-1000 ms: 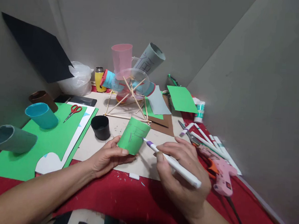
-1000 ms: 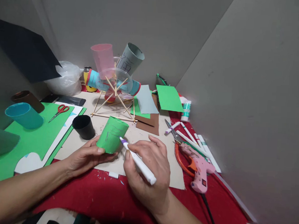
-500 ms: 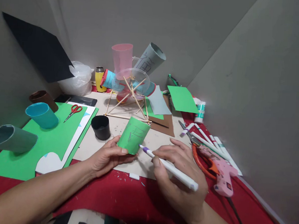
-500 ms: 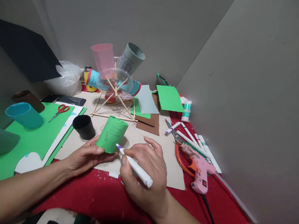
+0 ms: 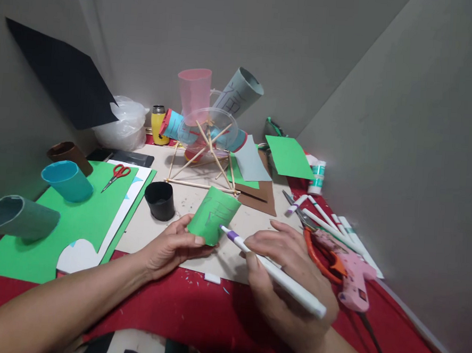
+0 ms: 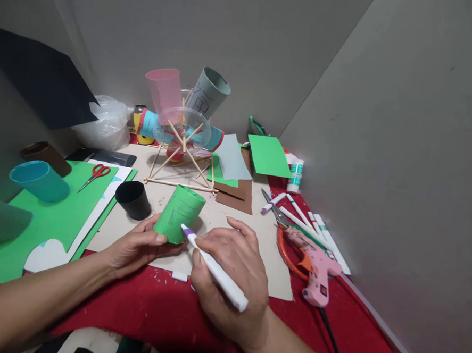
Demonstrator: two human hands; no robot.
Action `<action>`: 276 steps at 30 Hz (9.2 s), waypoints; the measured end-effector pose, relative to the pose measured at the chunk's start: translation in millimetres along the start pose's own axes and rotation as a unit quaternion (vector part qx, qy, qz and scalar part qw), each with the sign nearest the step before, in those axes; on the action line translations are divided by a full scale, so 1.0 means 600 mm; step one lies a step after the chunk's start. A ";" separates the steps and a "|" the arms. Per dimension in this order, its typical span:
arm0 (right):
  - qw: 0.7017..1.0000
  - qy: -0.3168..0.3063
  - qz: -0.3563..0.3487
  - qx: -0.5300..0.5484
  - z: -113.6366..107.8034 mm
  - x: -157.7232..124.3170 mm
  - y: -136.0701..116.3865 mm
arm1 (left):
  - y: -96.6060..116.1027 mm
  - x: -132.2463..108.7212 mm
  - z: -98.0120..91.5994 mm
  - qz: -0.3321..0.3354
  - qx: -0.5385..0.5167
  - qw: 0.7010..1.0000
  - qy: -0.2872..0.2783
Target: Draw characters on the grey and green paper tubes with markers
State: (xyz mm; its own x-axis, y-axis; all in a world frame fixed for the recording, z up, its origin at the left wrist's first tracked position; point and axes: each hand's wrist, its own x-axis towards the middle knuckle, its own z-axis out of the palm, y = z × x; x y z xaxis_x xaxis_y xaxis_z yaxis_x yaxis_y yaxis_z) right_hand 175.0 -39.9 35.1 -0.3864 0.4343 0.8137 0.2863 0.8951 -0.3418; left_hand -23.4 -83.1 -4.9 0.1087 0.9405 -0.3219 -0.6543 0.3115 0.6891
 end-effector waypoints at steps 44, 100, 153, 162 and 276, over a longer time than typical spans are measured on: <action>0.999 -0.026 -0.025 -0.030 0.001 -0.001 0.004 | -0.001 0.000 -0.003 0.005 -0.013 1.000 -0.020; 0.999 -0.036 -0.016 -0.011 0.002 0.000 0.002 | 0.007 -0.004 -0.003 -0.008 -0.015 1.000 -0.026; 0.975 0.140 0.146 0.098 0.022 -0.007 0.028 | 0.008 -0.005 -0.003 -0.010 0.032 0.999 -0.038; 0.980 0.047 0.118 0.150 0.036 -0.004 0.046 | -0.004 0.000 -0.008 0.106 0.191 0.975 -0.051; 0.837 0.090 0.342 0.419 0.036 0.033 0.052 | 0.010 -0.022 0.029 0.180 0.323 0.929 -0.023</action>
State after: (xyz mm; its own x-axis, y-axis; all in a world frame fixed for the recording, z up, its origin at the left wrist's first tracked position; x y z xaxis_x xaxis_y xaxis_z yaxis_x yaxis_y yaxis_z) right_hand 157.5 -1.6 30.3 -0.2236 0.9188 0.3252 -0.3568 0.2333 -0.9046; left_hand -15.6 -91.3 15.0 0.0107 0.9997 0.0233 -0.0695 -0.0225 0.9973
